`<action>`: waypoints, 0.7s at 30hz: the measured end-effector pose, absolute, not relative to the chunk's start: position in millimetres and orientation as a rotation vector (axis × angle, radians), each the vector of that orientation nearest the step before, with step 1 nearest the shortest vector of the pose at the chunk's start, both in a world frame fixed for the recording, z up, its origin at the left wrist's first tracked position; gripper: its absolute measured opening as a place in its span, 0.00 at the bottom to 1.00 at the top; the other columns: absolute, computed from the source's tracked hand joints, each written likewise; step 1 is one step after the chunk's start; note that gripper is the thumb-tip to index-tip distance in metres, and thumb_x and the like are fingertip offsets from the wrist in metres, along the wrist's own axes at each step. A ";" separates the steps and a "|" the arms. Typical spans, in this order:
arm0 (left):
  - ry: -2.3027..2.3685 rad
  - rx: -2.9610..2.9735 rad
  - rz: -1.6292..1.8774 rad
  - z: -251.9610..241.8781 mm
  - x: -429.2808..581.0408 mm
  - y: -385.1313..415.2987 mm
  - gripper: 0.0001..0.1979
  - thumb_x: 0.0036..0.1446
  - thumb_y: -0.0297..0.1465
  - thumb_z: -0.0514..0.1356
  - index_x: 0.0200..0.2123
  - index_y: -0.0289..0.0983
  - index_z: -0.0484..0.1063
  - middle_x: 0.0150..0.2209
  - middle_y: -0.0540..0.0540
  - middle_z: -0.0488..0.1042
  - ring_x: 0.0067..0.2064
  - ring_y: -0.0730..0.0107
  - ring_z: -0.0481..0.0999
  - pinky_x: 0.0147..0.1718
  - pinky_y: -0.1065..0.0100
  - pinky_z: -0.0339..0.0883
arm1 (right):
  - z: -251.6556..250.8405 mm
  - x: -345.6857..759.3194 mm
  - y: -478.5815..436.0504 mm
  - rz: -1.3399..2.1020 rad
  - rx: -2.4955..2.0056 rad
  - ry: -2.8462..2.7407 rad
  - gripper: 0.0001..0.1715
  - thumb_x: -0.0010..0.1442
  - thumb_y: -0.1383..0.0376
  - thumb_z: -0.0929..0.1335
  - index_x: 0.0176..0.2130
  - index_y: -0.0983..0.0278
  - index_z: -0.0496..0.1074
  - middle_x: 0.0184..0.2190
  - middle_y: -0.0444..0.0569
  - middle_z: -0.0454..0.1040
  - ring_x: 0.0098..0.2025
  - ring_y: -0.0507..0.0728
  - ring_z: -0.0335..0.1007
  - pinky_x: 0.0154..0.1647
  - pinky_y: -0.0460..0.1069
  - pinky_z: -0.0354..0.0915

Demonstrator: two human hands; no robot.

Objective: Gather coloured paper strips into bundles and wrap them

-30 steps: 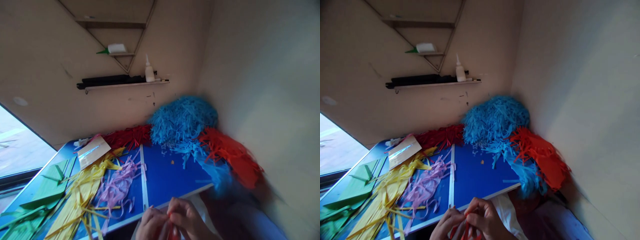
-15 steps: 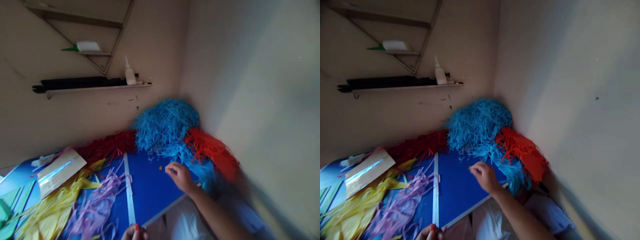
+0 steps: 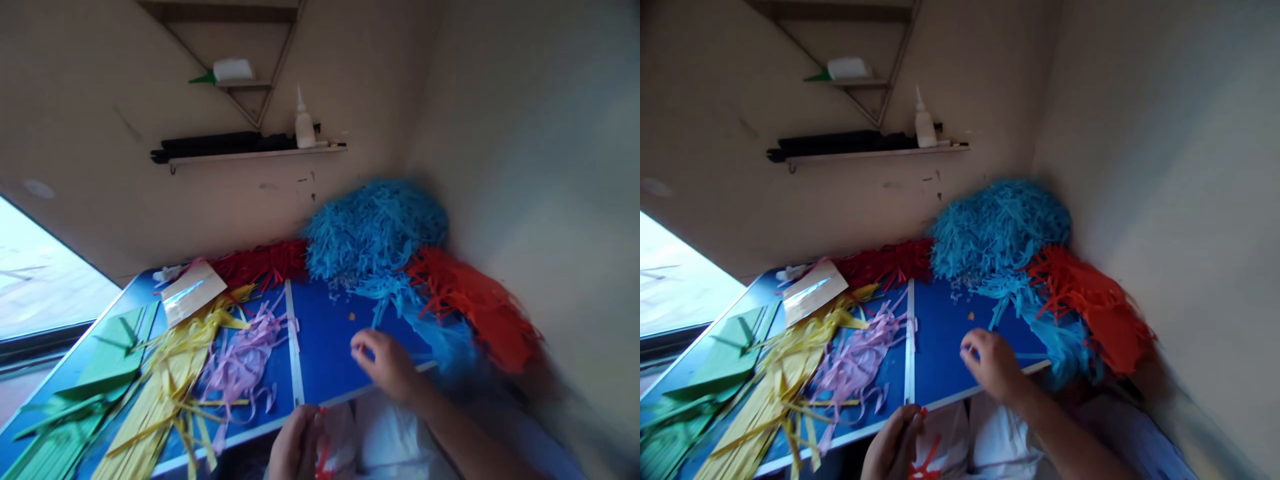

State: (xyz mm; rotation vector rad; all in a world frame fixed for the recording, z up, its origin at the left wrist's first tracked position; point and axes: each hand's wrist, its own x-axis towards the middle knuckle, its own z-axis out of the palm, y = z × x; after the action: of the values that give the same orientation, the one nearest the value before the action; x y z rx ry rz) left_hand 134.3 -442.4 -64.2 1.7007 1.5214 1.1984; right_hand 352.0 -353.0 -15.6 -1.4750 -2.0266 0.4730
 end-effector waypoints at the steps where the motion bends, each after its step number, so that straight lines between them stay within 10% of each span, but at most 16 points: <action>1: 1.532 1.750 1.187 -64.7 135.3 -443.0 0.17 0.65 0.44 0.51 0.34 0.41 0.73 0.25 0.51 0.75 0.23 0.73 0.72 0.23 0.75 0.66 | -20.4 340.1 -372.8 0.647 -1.354 -2.018 0.05 0.60 0.69 0.68 0.35 0.61 0.75 0.34 0.47 0.78 0.37 0.56 0.74 0.41 0.47 0.65; 21: 1.525 2.434 1.132 -62.4 121.0 -445.1 0.15 0.68 0.34 0.47 0.38 0.43 0.73 0.30 0.49 0.79 0.30 0.71 0.79 0.28 0.74 0.70 | -30.9 295.6 -428.7 1.294 -1.326 -1.590 0.07 0.52 0.71 0.67 0.30 0.65 0.76 0.27 0.47 0.79 0.31 0.55 0.74 0.34 0.45 0.67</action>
State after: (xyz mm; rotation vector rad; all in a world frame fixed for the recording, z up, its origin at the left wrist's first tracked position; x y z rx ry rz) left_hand 121.0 -445.1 -62.4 2.4338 1.5253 1.1317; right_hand 295.6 -428.7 -30.9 -1.3265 -1.5899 1.2942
